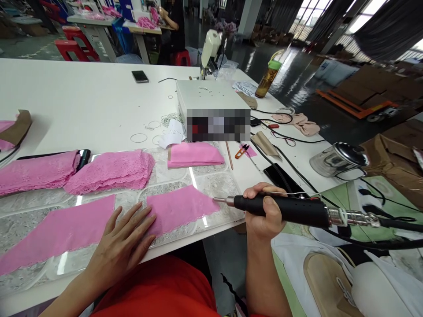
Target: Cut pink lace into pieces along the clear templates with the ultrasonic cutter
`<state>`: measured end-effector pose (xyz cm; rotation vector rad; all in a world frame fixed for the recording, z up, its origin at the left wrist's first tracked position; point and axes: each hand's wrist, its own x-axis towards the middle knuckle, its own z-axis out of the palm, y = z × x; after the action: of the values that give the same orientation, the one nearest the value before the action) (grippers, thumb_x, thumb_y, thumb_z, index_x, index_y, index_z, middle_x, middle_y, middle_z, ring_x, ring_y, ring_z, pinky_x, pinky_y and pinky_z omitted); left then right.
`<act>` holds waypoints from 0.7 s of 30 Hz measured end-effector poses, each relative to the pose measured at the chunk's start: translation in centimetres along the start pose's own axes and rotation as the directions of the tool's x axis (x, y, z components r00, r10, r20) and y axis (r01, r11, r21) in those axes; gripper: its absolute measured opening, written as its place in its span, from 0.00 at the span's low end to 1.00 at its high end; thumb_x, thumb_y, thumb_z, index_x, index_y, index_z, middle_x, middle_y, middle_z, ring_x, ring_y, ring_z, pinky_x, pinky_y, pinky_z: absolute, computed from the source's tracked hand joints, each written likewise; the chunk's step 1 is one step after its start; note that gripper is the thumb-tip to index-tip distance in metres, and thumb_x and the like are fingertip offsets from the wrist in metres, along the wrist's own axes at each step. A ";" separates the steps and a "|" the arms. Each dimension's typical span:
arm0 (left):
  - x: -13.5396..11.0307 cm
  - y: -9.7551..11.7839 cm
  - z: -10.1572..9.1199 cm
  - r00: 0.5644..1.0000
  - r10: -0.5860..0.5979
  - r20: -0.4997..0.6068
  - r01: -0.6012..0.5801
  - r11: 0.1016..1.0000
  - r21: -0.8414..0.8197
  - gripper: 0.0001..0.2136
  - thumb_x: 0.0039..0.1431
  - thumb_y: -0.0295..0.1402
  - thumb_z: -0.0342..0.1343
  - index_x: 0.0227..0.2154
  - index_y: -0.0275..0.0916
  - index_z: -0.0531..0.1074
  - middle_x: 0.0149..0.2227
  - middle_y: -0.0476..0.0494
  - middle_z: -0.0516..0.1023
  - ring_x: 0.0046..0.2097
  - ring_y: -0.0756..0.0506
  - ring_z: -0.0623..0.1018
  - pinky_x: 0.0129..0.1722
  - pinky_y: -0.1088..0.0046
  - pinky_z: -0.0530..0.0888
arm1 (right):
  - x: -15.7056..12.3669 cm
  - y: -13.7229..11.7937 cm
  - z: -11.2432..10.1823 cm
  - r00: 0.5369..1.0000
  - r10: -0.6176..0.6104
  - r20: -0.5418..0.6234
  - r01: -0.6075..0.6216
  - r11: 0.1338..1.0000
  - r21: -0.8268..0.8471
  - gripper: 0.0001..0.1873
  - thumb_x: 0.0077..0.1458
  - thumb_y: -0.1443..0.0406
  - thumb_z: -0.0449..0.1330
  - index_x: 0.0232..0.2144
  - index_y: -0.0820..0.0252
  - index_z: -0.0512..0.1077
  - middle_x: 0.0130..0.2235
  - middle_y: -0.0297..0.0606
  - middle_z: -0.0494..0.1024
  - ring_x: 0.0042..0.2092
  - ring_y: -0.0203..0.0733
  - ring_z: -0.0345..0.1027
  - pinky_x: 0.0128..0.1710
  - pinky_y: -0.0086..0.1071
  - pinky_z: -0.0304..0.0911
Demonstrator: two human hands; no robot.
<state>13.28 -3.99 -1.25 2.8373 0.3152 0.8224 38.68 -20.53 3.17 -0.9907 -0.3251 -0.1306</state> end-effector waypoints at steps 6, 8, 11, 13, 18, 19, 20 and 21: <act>0.0 0.0 0.0 1.000 0.001 0.001 -0.002 1.000 0.009 0.14 0.63 0.32 0.53 0.52 0.39 0.70 0.54 0.37 0.74 0.62 0.35 0.66 0.64 0.46 0.53 | -0.3 0.7 0.9 0.997 0.001 0.072 -0.002 1.000 0.007 0.06 0.40 0.65 0.56 0.26 0.59 0.68 0.26 0.31 0.70 0.23 0.32 0.63 0.23 0.31 0.62; 0.0 0.0 0.0 1.000 -0.003 0.004 0.003 1.000 0.004 0.15 0.63 0.32 0.53 0.52 0.39 0.70 0.54 0.37 0.74 0.62 0.35 0.65 0.64 0.46 0.53 | -0.4 0.9 1.0 0.996 0.004 0.088 -0.005 1.000 0.014 0.06 0.40 0.65 0.56 0.26 0.59 0.69 0.26 0.32 0.70 0.23 0.32 0.63 0.23 0.31 0.62; -0.1 0.1 0.1 1.000 -0.023 -0.002 0.023 1.000 -0.013 0.15 0.64 0.33 0.53 0.52 0.40 0.70 0.54 0.37 0.73 0.62 0.35 0.65 0.64 0.46 0.52 | -0.5 1.1 1.2 0.996 0.012 0.093 -0.013 1.000 0.016 0.06 0.41 0.65 0.57 0.26 0.59 0.69 0.27 0.32 0.70 0.24 0.33 0.64 0.24 0.32 0.63; -0.1 0.1 0.1 0.999 -0.036 -0.009 0.036 0.999 -0.026 0.15 0.64 0.35 0.53 0.52 0.40 0.70 0.54 0.37 0.73 0.62 0.35 0.65 0.64 0.46 0.53 | -0.5 1.2 1.3 0.996 0.017 0.084 -0.019 1.000 0.013 0.06 0.40 0.64 0.57 0.26 0.59 0.69 0.27 0.32 0.71 0.24 0.33 0.63 0.24 0.32 0.63; -0.1 0.2 0.2 0.999 -0.047 -0.025 0.046 0.998 -0.044 0.14 0.64 0.36 0.53 0.51 0.40 0.71 0.54 0.38 0.74 0.62 0.35 0.66 0.64 0.47 0.52 | -0.5 1.2 1.6 0.996 0.015 0.089 -0.014 1.000 -0.011 0.05 0.40 0.65 0.57 0.24 0.59 0.68 0.26 0.31 0.71 0.24 0.33 0.63 0.24 0.32 0.63; -0.1 0.2 0.1 0.999 -0.041 -0.027 0.040 0.998 -0.038 0.14 0.64 0.35 0.53 0.51 0.40 0.70 0.54 0.38 0.74 0.62 0.35 0.66 0.64 0.47 0.52 | -0.5 1.2 1.6 0.995 0.015 0.096 -0.014 1.000 -0.015 0.05 0.40 0.65 0.57 0.24 0.59 0.68 0.25 0.31 0.71 0.24 0.34 0.64 0.24 0.32 0.63; -0.1 0.2 0.1 0.999 -0.033 -0.026 0.032 0.999 -0.029 0.14 0.64 0.34 0.53 0.51 0.40 0.70 0.54 0.38 0.74 0.62 0.36 0.66 0.64 0.47 0.53 | -0.4 1.2 1.6 0.995 0.015 0.102 -0.013 1.000 -0.017 0.05 0.40 0.65 0.57 0.24 0.59 0.68 0.25 0.31 0.71 0.24 0.34 0.64 0.24 0.33 0.63; -0.1 0.1 0.1 0.999 -0.025 -0.024 0.025 1.000 -0.018 0.14 0.63 0.33 0.53 0.51 0.40 0.70 0.54 0.38 0.74 0.62 0.36 0.66 0.64 0.47 0.53 | -0.4 1.2 1.6 0.994 0.014 0.104 -0.012 1.000 -0.018 0.05 0.39 0.65 0.57 0.24 0.59 0.68 0.25 0.31 0.71 0.24 0.34 0.63 0.24 0.33 0.63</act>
<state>13.29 -4.14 -1.34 2.8032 0.3445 0.8507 38.24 -18.55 2.89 -1.0183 -0.4135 -0.0699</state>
